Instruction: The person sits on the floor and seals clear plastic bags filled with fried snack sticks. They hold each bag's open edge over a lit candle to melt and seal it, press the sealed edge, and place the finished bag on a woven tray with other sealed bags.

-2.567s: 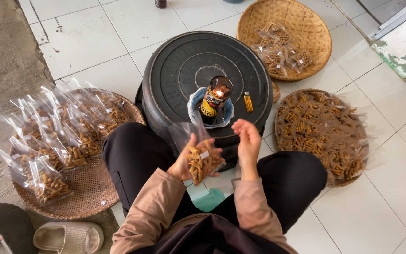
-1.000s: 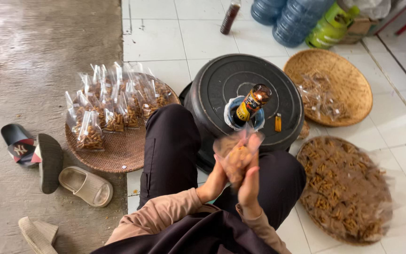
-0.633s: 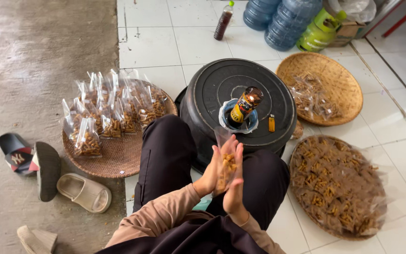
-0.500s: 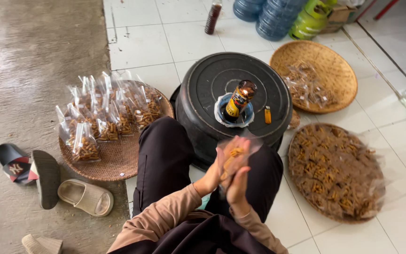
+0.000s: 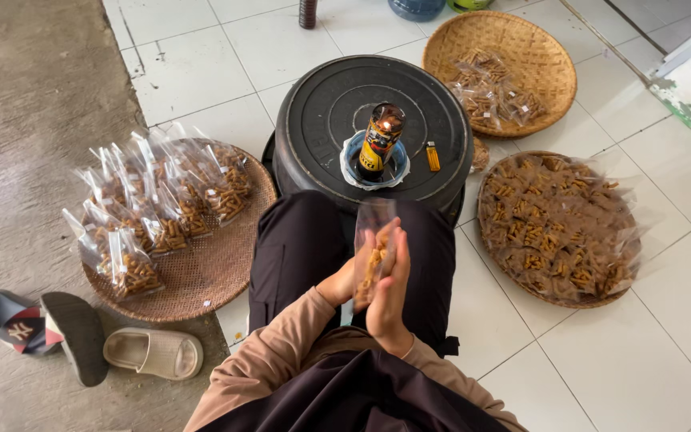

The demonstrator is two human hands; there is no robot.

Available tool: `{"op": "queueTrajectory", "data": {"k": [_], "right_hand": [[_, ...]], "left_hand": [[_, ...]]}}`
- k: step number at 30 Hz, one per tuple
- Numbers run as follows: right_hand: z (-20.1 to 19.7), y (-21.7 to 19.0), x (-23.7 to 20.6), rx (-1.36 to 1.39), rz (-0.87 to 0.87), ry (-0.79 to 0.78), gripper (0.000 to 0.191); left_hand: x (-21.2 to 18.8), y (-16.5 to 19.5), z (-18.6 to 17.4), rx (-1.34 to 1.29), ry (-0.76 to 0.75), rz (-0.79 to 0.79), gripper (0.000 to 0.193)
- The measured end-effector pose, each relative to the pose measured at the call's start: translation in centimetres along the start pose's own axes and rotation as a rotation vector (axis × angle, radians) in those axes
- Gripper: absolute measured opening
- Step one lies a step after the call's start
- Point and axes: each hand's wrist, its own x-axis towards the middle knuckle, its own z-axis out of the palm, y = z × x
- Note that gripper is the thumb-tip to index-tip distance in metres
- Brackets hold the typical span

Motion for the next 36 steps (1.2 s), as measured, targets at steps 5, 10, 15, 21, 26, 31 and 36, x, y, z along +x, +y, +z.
{"op": "queueTrajectory", "data": {"k": [5,10,15,21,26,31,36], "right_hand": [[-0.3,1.1,-0.6,-0.136,0.050,0.015,0.072],[-0.6,3.7,-1.0,0.018,0.323,0.138,0.065],[-0.4,4.0,-1.3,-0.132,0.262,0.186,0.059],[-2.0,3.1,0.7,0.106,0.289,0.053,0.030],[-3.4,2.5,4.3,0.287,0.258,0.108,0.017],[-3.3,1.3,5.1,0.262,0.197,-0.159,0.031],[-3.0,1.3,5.1,0.231,0.346,-0.002,0.009]], "left_hand": [[0.4,-2.1,0.2,-0.425,0.053,-0.015,0.058],[-2.3,-3.8,1.1,-0.046,0.509,0.292,0.042],[-4.4,-2.6,1.2,0.207,0.560,0.311,0.030],[-4.2,-3.1,-1.3,0.187,0.637,0.319,0.019],[-4.7,-3.5,-2.7,0.179,0.702,0.405,0.014],[-4.4,-2.2,-2.0,0.079,0.673,0.380,0.015],[-4.7,0.2,-1.1,0.453,0.727,0.404,0.018]]}}
